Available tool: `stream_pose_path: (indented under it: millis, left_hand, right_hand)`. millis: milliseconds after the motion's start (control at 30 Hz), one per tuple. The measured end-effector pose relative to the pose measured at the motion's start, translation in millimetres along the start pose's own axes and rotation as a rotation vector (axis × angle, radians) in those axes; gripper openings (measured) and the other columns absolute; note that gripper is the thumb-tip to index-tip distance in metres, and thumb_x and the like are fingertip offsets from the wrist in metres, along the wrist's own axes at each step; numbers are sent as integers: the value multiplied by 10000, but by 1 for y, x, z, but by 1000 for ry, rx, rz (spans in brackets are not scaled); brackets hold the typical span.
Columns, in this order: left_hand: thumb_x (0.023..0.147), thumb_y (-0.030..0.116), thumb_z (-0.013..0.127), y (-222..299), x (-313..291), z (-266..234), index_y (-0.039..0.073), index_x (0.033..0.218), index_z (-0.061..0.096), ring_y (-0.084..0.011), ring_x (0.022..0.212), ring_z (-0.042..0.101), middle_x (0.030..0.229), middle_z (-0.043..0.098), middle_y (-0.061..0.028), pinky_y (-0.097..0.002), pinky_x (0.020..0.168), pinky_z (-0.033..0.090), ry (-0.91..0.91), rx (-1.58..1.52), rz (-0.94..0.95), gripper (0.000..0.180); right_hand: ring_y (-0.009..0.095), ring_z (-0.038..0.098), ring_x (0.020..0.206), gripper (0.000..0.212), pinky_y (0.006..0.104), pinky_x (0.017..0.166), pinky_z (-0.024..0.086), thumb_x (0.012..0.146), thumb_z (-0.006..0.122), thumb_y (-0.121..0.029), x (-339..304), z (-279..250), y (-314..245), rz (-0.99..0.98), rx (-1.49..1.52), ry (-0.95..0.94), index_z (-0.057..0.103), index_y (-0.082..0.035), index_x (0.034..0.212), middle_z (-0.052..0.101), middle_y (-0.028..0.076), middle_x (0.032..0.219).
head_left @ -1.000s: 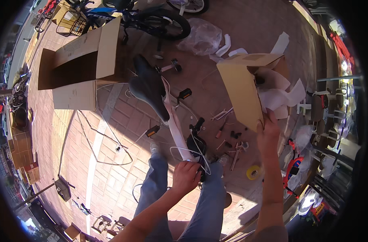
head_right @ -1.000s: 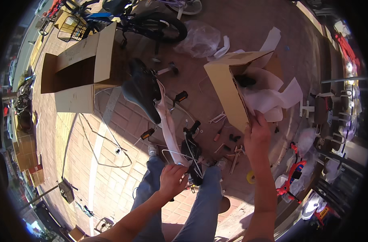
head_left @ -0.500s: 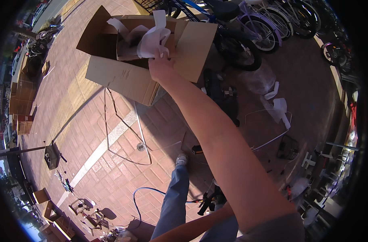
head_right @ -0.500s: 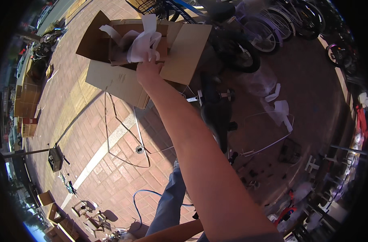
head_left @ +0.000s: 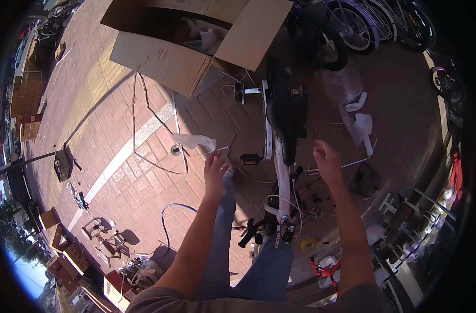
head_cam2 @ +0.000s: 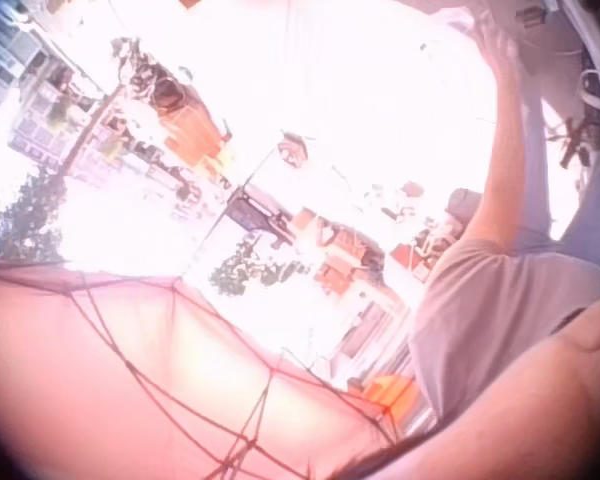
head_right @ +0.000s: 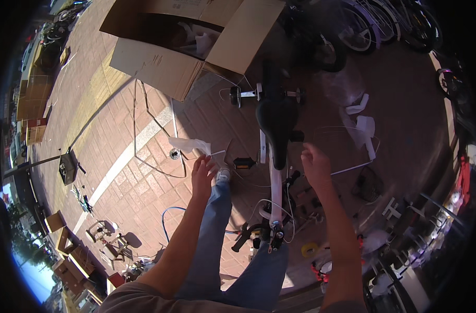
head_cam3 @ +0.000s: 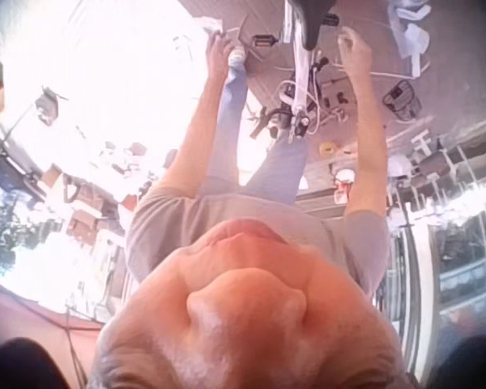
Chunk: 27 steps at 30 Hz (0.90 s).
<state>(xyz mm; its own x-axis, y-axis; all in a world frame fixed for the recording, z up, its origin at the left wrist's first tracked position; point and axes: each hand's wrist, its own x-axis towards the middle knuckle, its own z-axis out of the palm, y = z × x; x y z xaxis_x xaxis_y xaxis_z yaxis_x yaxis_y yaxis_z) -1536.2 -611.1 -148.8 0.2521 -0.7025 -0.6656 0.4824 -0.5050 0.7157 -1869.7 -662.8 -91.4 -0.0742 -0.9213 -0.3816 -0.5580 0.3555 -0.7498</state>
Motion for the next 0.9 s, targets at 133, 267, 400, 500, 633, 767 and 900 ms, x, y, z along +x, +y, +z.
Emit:
stream_pose_path:
  millis: [133,267,400,500,633,767,900]
  left_hand:
    - [922,260,483,40,42,-111,69,1223,441,-200,939,553,1097,556,-83,-363,815,463,324,22,71,359]
    - [819,204,582,3,63,-165,43,1083,565,-134,777,540,910,591,-48,-317,656,460,216,564,-88,310]
    - [712,192,632,-104,140,-227,148,968,689,-306,1162,433,1238,491,-120,-428,916,401,22,1442,-66,266]
    - [702,149,597,-130,167,-176,224,939,708,-390,1375,54,1500,148,-122,-589,1063,128,-301,1965,-128,273]
    - [713,180,596,-178,199,-177,114,896,706,-395,1380,-53,1519,55,-113,-616,1056,5,-544,2173,-122,223]
    - [708,158,605,-211,231,-178,78,824,704,-390,1381,-54,1521,52,-99,-603,1063,-8,-346,2166,-70,172]
    - [692,128,604,-199,266,-164,64,815,695,-389,1382,-22,1505,132,-97,-601,1066,-13,-353,2125,-101,167]
  right_hand:
    - [195,635,815,352,300,725,494,793,592,-40,-82,-20,47,113,-130,-65,555,-17,1142,644,107,920]
    - [174,620,867,344,295,762,482,825,591,-91,-118,10,65,296,24,-89,548,-10,1156,630,123,1005]
    - [187,605,849,321,296,741,473,825,589,-91,-124,52,102,322,-13,-29,557,-15,1135,615,113,992]
    - [212,598,820,291,309,718,469,823,588,-93,-109,82,135,251,-149,20,572,-21,1104,602,117,964]
    - [255,590,848,216,328,731,464,811,578,-79,-97,92,120,316,-148,-60,610,-21,1017,594,134,952]
    - [249,591,869,182,312,751,466,802,571,-56,-98,92,121,363,-195,-68,620,-6,970,595,146,956]
    - [252,590,878,198,308,780,461,787,574,-39,-110,95,131,507,-77,-50,614,-3,977,596,143,966]
